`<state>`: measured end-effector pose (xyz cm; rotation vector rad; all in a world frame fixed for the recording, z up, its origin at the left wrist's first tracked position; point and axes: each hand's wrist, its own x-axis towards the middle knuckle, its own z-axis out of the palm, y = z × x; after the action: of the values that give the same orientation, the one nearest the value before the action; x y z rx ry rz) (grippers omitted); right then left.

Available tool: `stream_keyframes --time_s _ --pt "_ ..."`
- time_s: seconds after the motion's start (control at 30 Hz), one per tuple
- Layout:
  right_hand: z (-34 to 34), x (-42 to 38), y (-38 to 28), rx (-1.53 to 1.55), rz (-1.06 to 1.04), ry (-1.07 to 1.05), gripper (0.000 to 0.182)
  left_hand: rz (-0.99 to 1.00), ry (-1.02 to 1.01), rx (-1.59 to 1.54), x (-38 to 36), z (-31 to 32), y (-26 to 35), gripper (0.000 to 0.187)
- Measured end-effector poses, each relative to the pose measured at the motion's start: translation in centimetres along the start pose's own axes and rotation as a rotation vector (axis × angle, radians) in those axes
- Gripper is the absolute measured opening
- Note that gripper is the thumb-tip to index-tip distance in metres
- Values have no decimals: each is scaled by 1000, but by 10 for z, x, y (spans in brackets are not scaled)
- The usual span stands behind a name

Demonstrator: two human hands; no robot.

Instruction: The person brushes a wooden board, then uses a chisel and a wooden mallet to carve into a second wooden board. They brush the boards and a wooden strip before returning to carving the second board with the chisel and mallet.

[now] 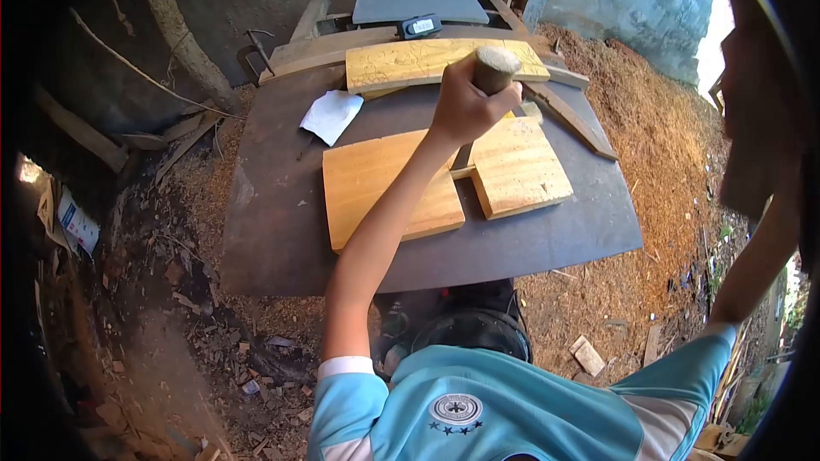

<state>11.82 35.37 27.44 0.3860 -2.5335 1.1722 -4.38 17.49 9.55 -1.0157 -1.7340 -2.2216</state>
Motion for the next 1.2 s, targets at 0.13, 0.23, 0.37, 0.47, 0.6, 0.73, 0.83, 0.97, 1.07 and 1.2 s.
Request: stream_keyframes --time_s 0.13,0.23,0.37,0.47,0.6,0.73,0.83,0.97,1.07,1.2 --pt "-23 29 -2 112 -126 186 49 -12 -9 5 1 0 0 14" --pt "23 27 5 32 -81 -8 54 -8 -19 28 1 -2 1 14" --pt "57 16 6 68 186 -448 60 -38 28 -4 -1 1 -4 14" --pt "47 17 38 123 -98 -196 64 -1 5 -1 -1 1 1 13" --pt "38 19 32 162 24 -47 66 60 -37 58 1 -2 -2 10" --pt "36 19 48 139 5 -40 66 57 -45 52 1 -3 -3 10" --pt "39 15 49 107 54 -112 68 20 -45 29 -1 -3 -4 10" --pt "31 15 32 53 134 -302 70 54 -24 32 -1 0 0 9" --pt "12 23 13 51 13 -16 63 68 -25 45 0 -2 -1 9" --pt "-4 44 6 66 -143 207 56 -7 -37 18 -1 -2 2 11"
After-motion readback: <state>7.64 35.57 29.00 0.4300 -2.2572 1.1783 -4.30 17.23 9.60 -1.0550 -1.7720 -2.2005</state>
